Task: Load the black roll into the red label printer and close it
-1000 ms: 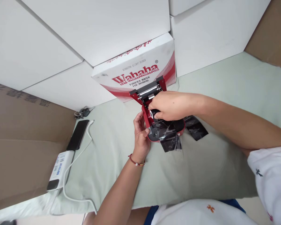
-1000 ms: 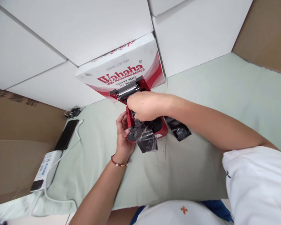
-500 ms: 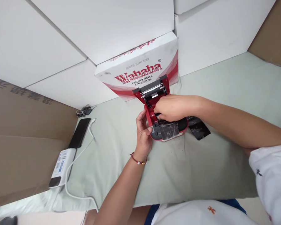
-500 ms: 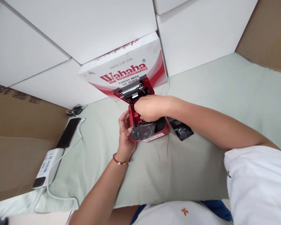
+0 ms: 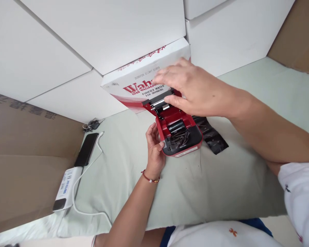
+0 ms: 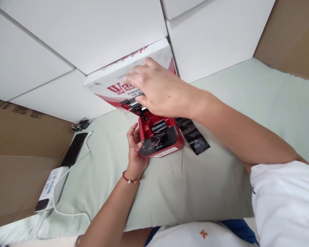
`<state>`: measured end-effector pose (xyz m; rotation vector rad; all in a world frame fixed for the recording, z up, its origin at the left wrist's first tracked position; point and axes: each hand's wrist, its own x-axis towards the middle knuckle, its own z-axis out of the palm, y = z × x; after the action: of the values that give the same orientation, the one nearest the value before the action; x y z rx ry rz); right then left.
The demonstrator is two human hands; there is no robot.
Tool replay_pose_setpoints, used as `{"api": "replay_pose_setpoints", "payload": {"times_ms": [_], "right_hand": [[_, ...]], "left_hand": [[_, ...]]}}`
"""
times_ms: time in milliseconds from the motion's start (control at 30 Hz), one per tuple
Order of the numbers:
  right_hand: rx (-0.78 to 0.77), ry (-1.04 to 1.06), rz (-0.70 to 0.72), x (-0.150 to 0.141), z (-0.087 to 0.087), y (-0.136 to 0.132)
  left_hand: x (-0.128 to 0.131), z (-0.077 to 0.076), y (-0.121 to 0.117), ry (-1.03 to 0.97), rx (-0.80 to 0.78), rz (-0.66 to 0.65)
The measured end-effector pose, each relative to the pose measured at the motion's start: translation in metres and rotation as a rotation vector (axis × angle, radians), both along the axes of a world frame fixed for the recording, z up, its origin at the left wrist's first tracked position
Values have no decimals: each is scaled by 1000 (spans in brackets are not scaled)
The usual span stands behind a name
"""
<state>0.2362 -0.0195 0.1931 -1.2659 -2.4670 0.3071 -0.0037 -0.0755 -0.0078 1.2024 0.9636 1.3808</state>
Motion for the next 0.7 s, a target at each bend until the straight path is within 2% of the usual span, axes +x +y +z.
{"api": "replay_pose_setpoints", "payload": {"times_ms": [100,200,300,500,633,700], "right_hand": [[-38,-80,45,-1,-15,10],[-48,-133,82,0,-19,11],[-53,-168,49,3,-11,3],[-98,-254,80,3,5,-13],[-136,-399,81,-1,8,-18],[-173,-482,126,-2,6,-20]], "left_hand": [[-1,0,0,-8,1,2],[-1,-1,-1,-3,21,-12],[1,-2,-2,1,42,-1],[4,-2,-3,37,177,134],[5,-2,-4,30,203,134],[6,-1,-4,17,199,142]]}}
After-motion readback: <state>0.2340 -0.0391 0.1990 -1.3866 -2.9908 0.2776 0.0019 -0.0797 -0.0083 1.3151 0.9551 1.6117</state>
